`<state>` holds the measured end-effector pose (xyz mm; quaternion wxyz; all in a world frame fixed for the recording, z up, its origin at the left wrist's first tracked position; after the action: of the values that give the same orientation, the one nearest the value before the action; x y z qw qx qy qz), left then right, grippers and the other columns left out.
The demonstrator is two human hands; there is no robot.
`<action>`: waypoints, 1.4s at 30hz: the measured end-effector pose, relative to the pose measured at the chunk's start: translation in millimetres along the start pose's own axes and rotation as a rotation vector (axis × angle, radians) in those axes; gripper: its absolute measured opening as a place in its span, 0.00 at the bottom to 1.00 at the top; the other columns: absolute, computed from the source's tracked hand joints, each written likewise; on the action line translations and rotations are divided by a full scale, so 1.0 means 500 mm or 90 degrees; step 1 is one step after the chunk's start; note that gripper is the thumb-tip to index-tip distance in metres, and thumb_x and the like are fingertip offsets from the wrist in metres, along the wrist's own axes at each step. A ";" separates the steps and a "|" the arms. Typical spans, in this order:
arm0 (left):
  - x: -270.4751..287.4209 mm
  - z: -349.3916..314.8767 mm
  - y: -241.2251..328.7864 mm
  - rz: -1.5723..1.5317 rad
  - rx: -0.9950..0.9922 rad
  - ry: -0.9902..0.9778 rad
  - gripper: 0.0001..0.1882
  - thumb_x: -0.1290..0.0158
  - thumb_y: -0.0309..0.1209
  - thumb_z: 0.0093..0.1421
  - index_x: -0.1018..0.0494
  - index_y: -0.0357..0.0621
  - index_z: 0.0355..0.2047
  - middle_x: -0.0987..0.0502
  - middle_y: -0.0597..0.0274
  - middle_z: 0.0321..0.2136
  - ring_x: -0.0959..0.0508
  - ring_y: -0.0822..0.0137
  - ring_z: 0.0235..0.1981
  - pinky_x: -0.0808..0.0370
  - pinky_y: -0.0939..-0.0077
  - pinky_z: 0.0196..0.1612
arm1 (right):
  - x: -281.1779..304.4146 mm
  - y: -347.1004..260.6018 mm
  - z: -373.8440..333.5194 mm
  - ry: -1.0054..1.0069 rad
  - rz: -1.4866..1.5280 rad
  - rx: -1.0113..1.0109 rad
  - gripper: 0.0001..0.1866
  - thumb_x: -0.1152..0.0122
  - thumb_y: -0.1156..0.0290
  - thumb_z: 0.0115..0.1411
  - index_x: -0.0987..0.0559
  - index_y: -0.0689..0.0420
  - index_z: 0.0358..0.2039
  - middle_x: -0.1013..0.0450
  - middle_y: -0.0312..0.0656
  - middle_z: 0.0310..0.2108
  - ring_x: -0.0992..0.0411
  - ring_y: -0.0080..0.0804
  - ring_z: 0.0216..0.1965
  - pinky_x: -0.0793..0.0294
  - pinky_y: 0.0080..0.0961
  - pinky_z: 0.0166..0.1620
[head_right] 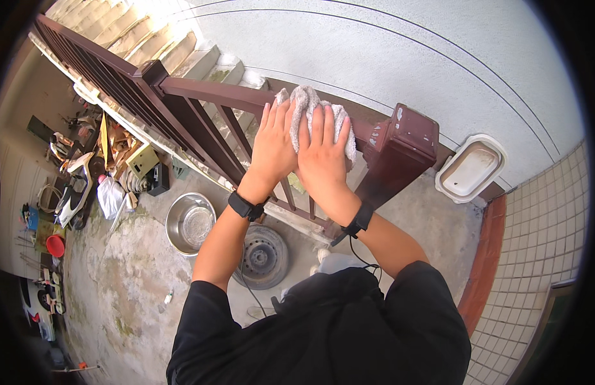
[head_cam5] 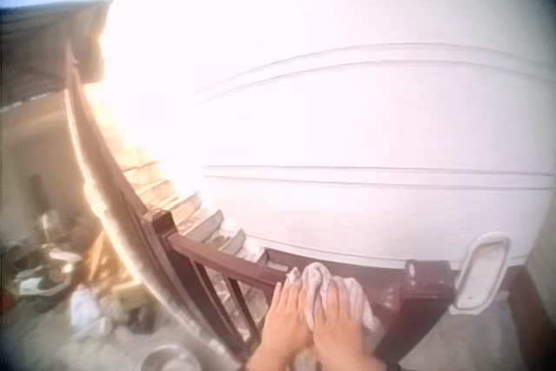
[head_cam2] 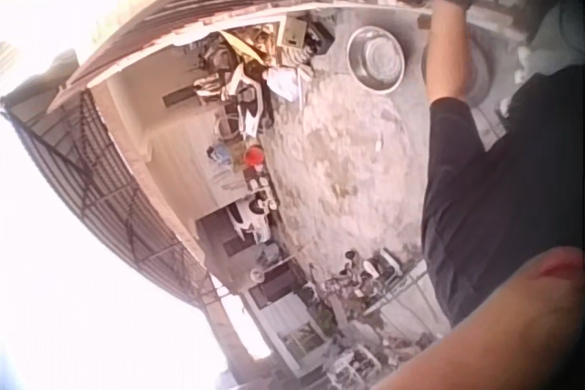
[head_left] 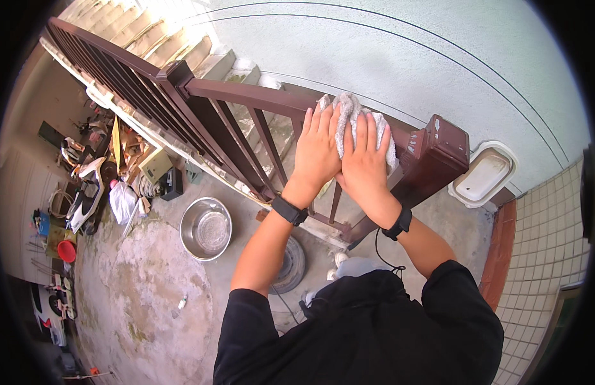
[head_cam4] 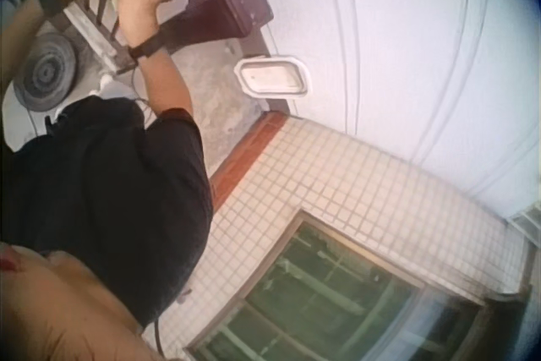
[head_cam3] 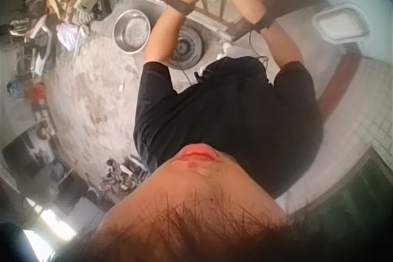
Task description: The person wipes down a metal stair railing, a tiled wall, and a window frame using a cloth.
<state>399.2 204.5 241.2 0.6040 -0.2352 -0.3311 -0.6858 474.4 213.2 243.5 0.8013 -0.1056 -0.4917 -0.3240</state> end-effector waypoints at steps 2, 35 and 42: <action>0.008 -0.004 -0.038 0.049 0.013 0.001 0.30 0.56 0.32 0.52 0.45 0.32 0.55 0.38 0.46 0.51 0.40 0.49 0.56 0.50 0.54 0.61 | -0.031 -0.023 0.027 0.008 -0.028 -0.006 0.36 0.43 0.59 0.47 0.39 0.62 0.55 0.45 0.55 0.56 0.51 0.52 0.60 0.56 0.57 0.59; 0.042 0.061 0.065 -0.096 -0.117 0.217 0.14 0.46 0.31 0.42 0.28 0.36 0.30 0.25 0.57 0.28 0.24 0.56 0.31 0.27 0.57 0.45 | 0.118 0.084 -0.051 0.041 0.445 0.020 0.39 0.35 0.61 0.44 0.38 0.62 0.55 0.47 0.60 0.56 0.46 0.56 0.56 0.51 0.56 0.57; 0.049 0.044 0.056 -0.055 -0.165 0.377 0.11 0.51 0.34 0.34 0.34 0.39 0.14 0.28 0.60 0.20 0.25 0.61 0.22 0.22 0.67 0.34 | 0.082 0.044 -0.051 0.079 0.334 0.017 0.45 0.36 0.53 0.45 0.43 0.68 0.56 0.54 0.62 0.58 0.54 0.58 0.60 0.60 0.58 0.57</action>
<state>421.3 202.9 278.3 0.6095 -0.0866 -0.0607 -0.7857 519.1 200.7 269.2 0.8878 -0.1984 -0.4018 -0.1048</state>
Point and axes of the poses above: each hand's wrist, its own z-axis towards the middle knuckle, its own x-axis out of the back of the hand, y = z × x, the point moved 7 cm from there along z, towards the middle knuckle
